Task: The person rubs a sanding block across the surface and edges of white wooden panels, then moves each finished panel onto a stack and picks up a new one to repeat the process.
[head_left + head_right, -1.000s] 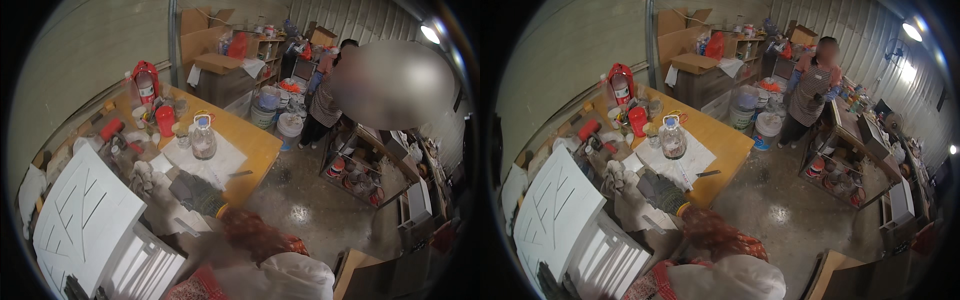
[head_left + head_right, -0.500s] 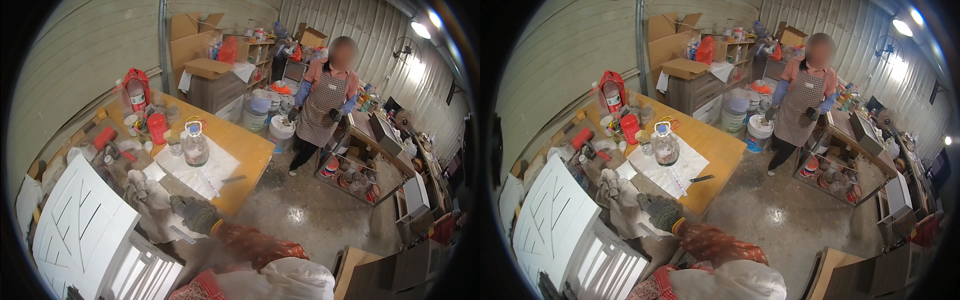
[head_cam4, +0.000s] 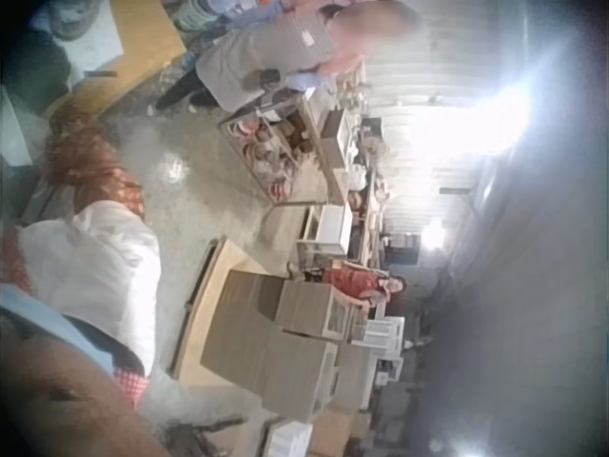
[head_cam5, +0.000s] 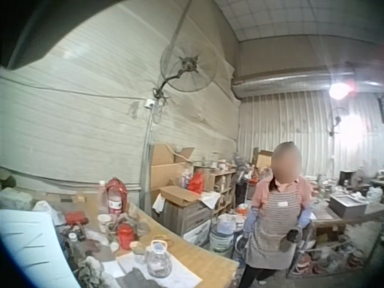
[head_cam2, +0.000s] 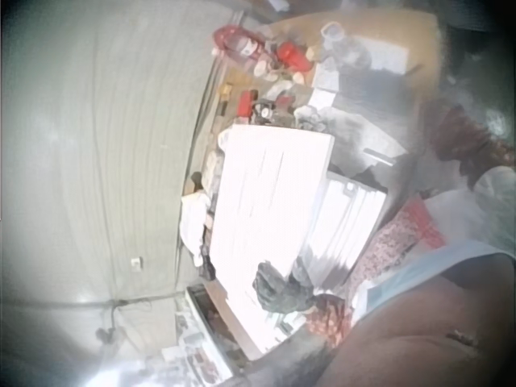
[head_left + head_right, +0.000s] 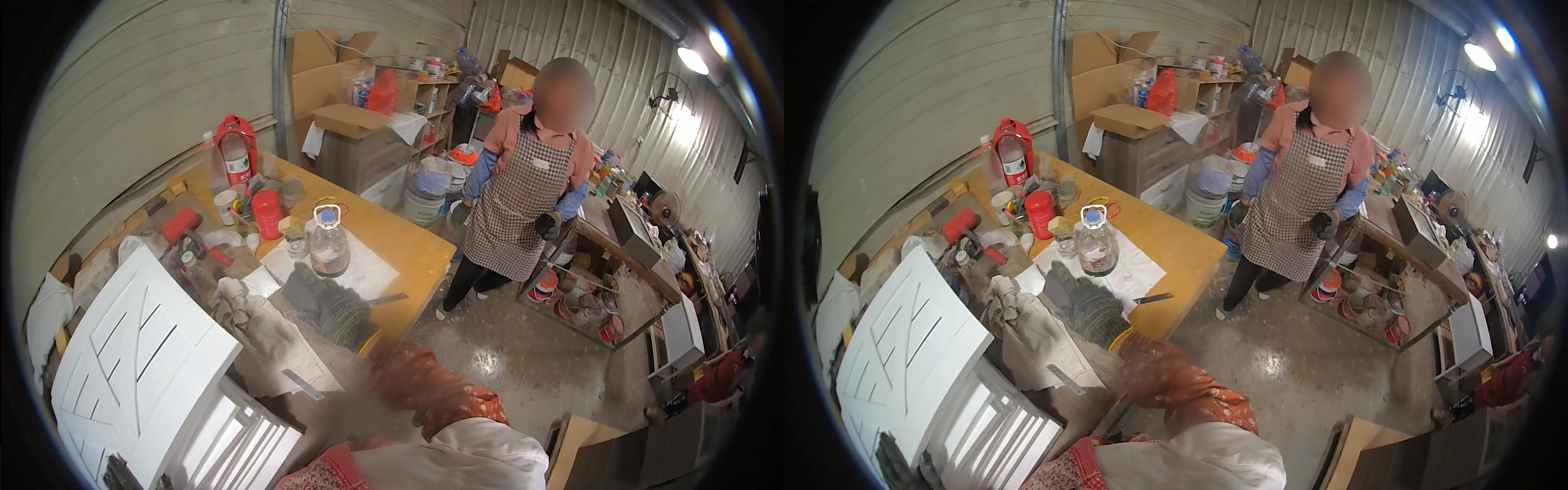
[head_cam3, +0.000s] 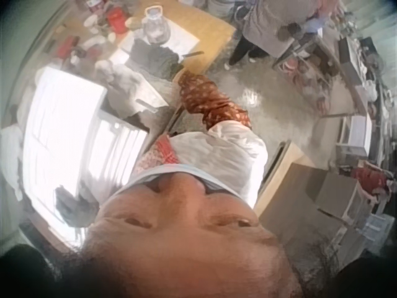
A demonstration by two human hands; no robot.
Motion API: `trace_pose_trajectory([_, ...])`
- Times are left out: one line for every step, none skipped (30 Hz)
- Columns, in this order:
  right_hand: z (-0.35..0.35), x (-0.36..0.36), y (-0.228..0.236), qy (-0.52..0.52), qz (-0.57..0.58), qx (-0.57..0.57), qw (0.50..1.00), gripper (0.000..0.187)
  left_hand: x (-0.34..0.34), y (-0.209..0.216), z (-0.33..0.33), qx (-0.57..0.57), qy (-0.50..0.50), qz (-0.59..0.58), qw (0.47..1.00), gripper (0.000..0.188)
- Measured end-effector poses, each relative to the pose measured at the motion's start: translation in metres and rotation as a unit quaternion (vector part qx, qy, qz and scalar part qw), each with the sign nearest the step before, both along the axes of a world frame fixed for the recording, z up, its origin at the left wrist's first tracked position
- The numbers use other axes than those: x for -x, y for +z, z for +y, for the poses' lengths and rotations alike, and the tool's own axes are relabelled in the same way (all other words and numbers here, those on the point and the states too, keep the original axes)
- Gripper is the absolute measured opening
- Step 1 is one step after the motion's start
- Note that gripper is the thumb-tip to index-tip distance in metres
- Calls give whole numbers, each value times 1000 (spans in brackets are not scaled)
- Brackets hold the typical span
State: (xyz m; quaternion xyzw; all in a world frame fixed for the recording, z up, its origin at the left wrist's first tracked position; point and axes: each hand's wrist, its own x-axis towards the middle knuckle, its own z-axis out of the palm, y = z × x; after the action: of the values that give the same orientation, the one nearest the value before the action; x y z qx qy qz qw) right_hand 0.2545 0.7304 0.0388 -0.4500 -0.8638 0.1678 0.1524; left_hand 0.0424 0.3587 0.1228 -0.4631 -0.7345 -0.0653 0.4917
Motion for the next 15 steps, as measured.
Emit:
trace_pose_trajectory([-3,-4,19,-1,16,-5,1000,81,1,-1,0,-4,2,1,1000,54])
trace_pose_trajectory([-5,-7,33,0,38,4,999,81,2,-2,0,-7,5,3,1000,54])
trace_pose_trajectory([-8,-8,46,1,56,0,998,82,2,-2,0,-11,6,4,1000,55])
trace_pose_trajectory([-10,-6,56,6,75,-2,997,82,2,-3,0,-13,10,10,1000,55])
trace_pose_trajectory([-11,-3,65,12,90,-16,996,82,2,-3,1,-15,14,16,1000,56])
trace_pose_trajectory([-11,-4,70,20,105,-43,993,82,1,-3,1,-19,14,20,1000,56])
trace_pose_trajectory([-10,-5,75,27,119,-71,990,81,1,-3,2,-20,15,26,999,57])
trace_pose_trajectory([-9,-7,78,39,134,-111,984,81,1,-4,3,-22,16,32,999,57])
trace_pose_trajectory([-8,-7,84,53,149,-149,976,80,1,-4,4,-21,19,38,999,57])
trace_pose_trajectory([-9,-7,91,62,150,-149,976,79,0,-4,5,-24,16,32,999,57])
trace_pose_trajectory([-10,-7,100,71,149,-149,975,78,-2,-4,6,-27,14,25,999,57])
trace_pose_trajectory([-12,-7,112,79,147,-150,974,77,-4,-4,8,-30,10,16,999,57])
trace_pose_trajectory([-10,1,114,124,155,-254,946,78,-5,-5,9,-31,12,18,999,57])
trace_pose_trajectory([-10,9,117,156,163,-312,923,77,-6,-5,11,-31,14,19,999,57])
trace_pose_trajectory([-15,19,123,190,168,-342,905,77,-6,-4,10,-31,18,20,999,57])
